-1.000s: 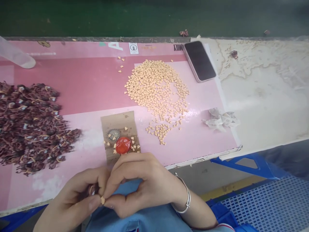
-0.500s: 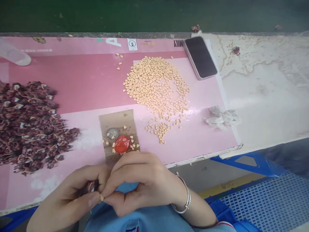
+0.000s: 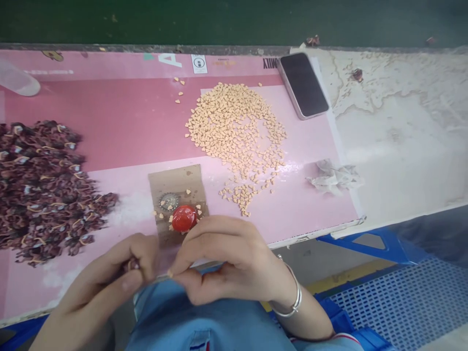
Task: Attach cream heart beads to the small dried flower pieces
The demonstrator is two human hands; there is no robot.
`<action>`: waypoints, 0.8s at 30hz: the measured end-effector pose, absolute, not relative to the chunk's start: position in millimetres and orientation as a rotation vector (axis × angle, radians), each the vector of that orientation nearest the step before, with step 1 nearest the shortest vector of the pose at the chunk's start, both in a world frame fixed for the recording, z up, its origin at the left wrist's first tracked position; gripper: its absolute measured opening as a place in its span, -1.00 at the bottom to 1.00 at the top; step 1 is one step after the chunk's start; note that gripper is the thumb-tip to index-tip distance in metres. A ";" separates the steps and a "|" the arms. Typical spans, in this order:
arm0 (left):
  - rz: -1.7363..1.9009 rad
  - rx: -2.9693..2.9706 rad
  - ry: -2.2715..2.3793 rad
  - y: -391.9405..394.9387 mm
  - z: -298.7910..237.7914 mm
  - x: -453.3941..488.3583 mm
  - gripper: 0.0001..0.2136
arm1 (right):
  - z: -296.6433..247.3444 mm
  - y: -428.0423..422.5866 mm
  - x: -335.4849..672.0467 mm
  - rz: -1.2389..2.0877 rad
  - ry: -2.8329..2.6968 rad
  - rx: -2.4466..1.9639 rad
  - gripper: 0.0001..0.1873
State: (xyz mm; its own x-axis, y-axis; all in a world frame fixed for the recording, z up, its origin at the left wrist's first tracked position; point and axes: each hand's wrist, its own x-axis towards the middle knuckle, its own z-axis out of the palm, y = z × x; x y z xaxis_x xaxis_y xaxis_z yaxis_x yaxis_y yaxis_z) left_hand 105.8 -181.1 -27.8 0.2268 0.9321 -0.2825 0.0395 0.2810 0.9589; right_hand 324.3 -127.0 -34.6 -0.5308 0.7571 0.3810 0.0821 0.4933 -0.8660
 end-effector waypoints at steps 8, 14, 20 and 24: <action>1.227 1.192 1.451 -214.0 -46.6 77.4 -0.83 | -22.1 -103.3 337.7 0.647 -2.508 -0.832 -0.73; 1.201 1.158 1.815 -219.1 -33.0 102.5 -0.83 | -12.1 -99.1 337.1 0.644 -2.666 -0.825 -0.73; 1.290 1.052 1.848 -215.2 -35.6 107.2 -0.80 | -2.3 -96.8 332.3 0.568 -2.806 -0.822 -0.72; 1.331 1.053 1.872 -217.2 -38.4 107.9 -0.84 | 1.1 -95.2 328.1 0.526 -2.852 -0.798 -0.67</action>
